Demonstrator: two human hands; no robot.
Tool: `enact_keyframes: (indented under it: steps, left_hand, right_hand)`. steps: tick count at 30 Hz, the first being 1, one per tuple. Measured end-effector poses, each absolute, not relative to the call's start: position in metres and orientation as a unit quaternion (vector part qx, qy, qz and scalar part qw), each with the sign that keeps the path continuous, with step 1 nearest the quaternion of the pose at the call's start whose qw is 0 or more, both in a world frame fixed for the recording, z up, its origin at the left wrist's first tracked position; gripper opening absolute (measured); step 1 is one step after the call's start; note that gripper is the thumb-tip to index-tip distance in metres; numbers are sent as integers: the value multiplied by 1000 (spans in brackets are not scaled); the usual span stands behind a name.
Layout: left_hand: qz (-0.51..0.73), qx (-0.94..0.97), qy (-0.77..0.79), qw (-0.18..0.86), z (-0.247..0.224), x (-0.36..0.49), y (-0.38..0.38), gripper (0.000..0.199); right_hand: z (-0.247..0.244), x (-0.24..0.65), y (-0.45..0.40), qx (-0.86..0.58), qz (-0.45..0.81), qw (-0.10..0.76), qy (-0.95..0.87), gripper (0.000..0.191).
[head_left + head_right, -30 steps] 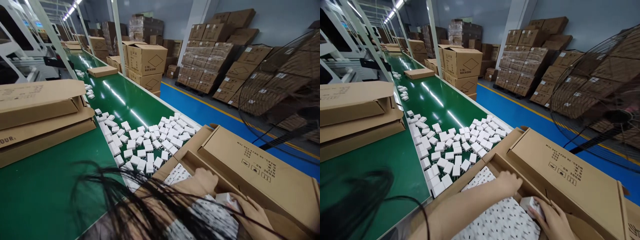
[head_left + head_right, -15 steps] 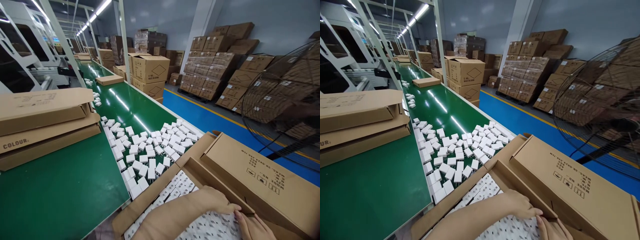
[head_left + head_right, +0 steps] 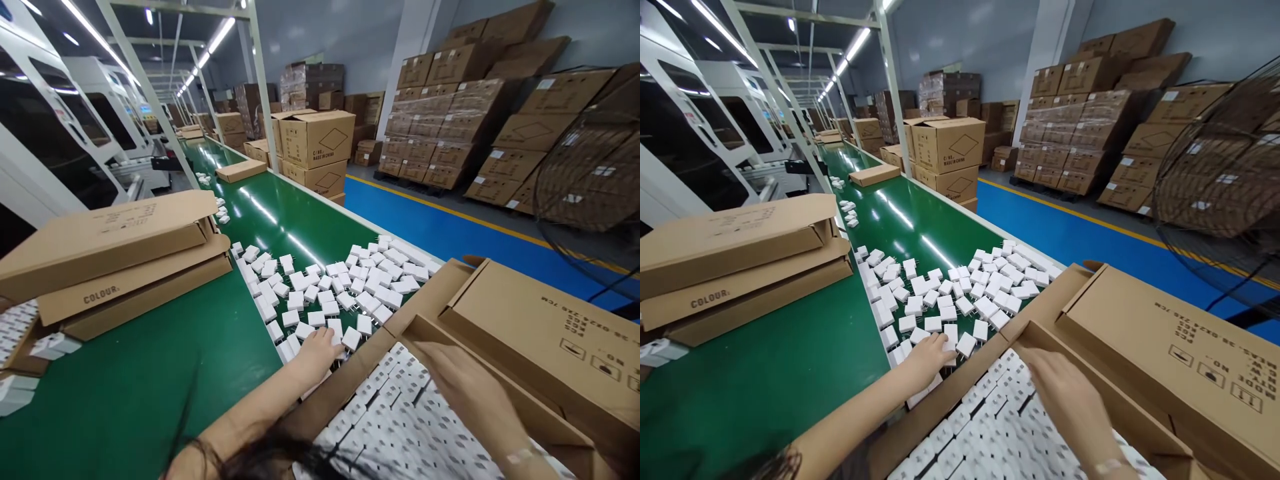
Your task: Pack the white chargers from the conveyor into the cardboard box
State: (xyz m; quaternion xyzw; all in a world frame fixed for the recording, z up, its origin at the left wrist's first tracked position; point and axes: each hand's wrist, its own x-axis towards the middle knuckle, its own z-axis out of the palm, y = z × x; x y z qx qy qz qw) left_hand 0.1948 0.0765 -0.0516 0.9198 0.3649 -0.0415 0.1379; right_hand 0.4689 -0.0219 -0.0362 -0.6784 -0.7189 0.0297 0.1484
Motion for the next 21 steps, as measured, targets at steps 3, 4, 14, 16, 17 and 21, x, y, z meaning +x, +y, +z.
enact_keyframes:
  steps: [3,4,14,16,17,21]
  left_hand:
    - [-49,916,378,122,-64,194,69,40]
    - [-47,917,378,121,-68,198,68,36]
    - [-19,928,329,177,-50,189,84,20]
    - [-12,917,354,182,-38,178,82,21]
    - [-9,907,379,181,-33,173,81,22]
    - [-8,839,514,180,-23,162,80,30]
  right_hand:
    - [-36,421,32,-591,68,76,-800,33]
    - [-38,409,47,-569,76,50,-817,28]
    - [-74,375,103,-485,113,-116,-860,18]
    - [-73,376,103,-486,120,-110,-858,17]
    - [-71,378,103,-490,124,-103,-857,16]
    - [-60,386,102,-529,137,-64,-835,17]
